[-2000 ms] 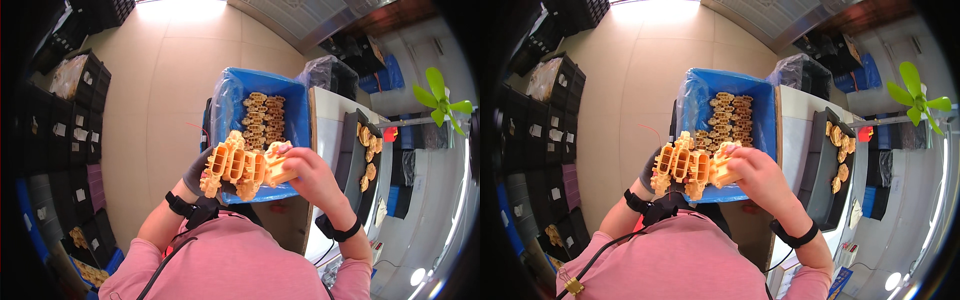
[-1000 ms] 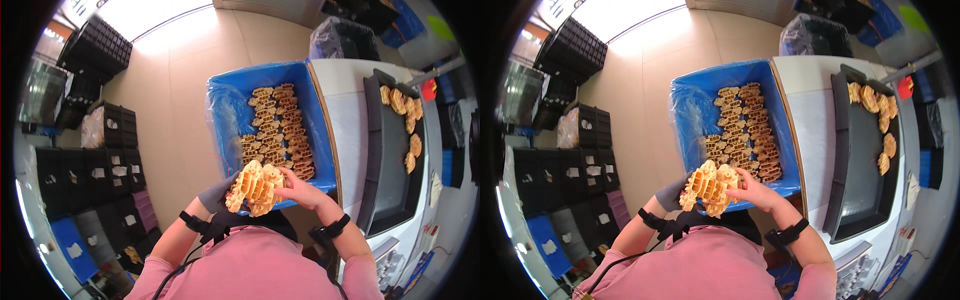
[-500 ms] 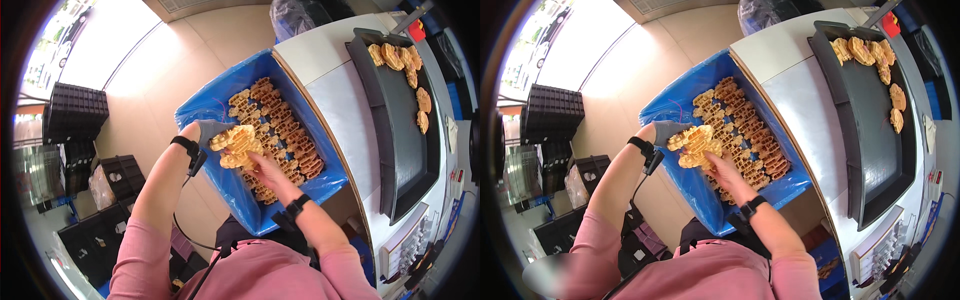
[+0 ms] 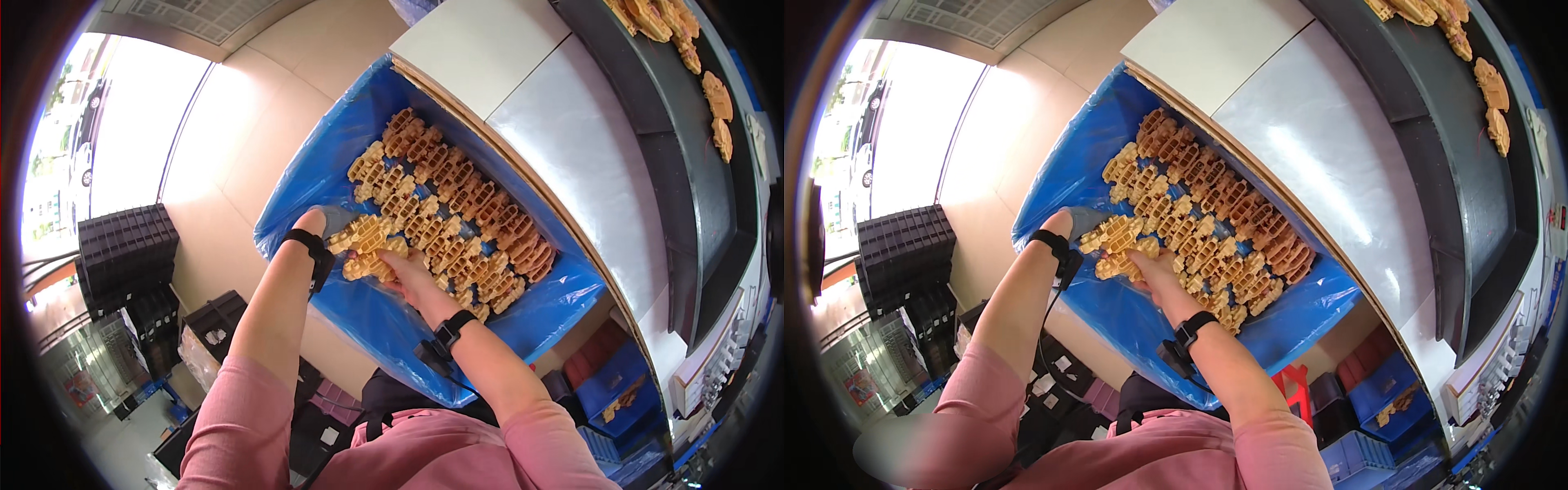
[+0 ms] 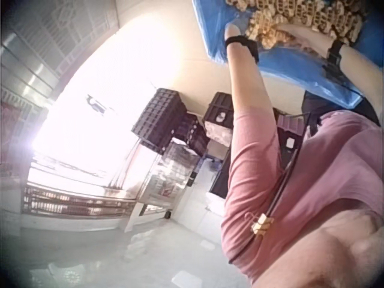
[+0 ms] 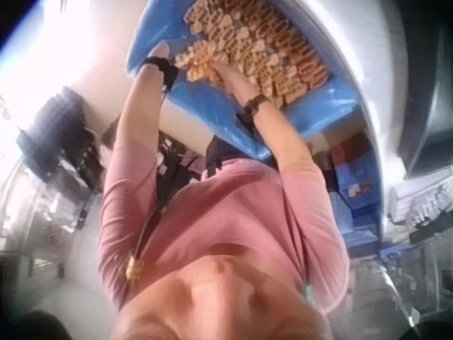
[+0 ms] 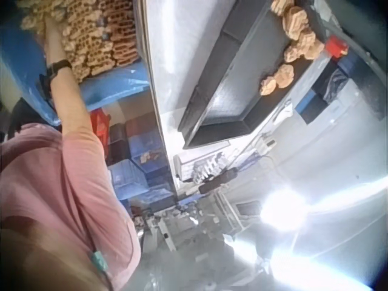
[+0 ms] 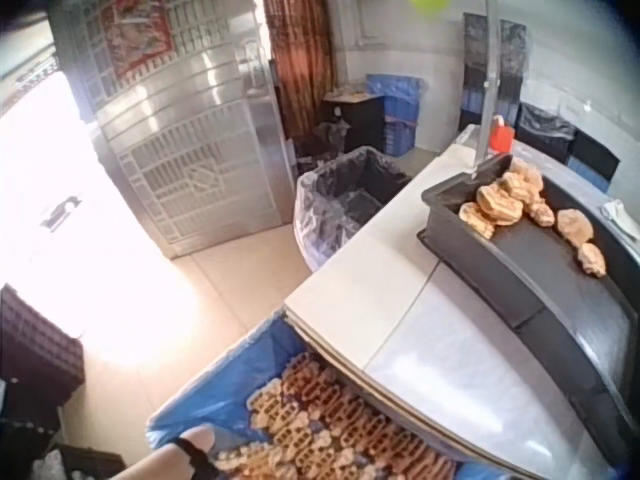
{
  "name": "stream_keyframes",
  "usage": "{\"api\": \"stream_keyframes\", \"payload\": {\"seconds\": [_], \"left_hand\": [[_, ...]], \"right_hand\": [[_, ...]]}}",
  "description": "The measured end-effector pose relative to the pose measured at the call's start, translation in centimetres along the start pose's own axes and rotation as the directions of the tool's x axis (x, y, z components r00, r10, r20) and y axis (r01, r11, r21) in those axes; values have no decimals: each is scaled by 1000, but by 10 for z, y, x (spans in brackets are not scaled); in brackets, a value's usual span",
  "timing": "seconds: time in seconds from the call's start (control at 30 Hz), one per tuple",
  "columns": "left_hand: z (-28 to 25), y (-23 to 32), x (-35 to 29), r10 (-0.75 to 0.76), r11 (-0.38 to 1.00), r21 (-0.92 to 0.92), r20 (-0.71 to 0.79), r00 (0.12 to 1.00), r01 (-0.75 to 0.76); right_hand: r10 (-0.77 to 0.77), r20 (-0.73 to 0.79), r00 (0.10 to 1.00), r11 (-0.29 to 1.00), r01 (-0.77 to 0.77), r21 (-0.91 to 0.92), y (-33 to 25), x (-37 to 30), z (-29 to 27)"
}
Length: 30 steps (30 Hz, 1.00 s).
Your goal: Sorting, assembling, and testing plastic toy components at a workstation jig.
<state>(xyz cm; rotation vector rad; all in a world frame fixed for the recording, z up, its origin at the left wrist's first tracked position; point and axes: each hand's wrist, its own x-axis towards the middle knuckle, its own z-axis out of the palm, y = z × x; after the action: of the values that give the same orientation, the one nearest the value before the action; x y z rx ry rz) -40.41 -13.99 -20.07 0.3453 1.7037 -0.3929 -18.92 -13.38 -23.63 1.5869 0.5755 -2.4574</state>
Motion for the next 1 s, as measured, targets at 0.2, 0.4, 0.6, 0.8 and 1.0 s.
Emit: {"api": "stream_keyframes", "payload": {"seconds": [0.2,0.4,0.6,0.8,1.0], "left_hand": [[5,-20,70,189,908,408,-191,963,-98],[17,-60,137,282,620,773,-62,957,-133],[6,-3,39,120,976,208,-249,961,-68],[5,1,49,118,928,354,22,993,-118],[16,-7,57,198,887,442,-103,975,-134]], "right_hand": [[-55,-191,980,978,14,-208,1,22,14],[-164,-275,947,946,72,-317,22,45,27],[-284,-299,911,880,123,-459,36,68,20],[-254,-164,953,703,66,-709,26,67,-10],[-321,-189,928,506,-1,-863,4,19,8]]}}
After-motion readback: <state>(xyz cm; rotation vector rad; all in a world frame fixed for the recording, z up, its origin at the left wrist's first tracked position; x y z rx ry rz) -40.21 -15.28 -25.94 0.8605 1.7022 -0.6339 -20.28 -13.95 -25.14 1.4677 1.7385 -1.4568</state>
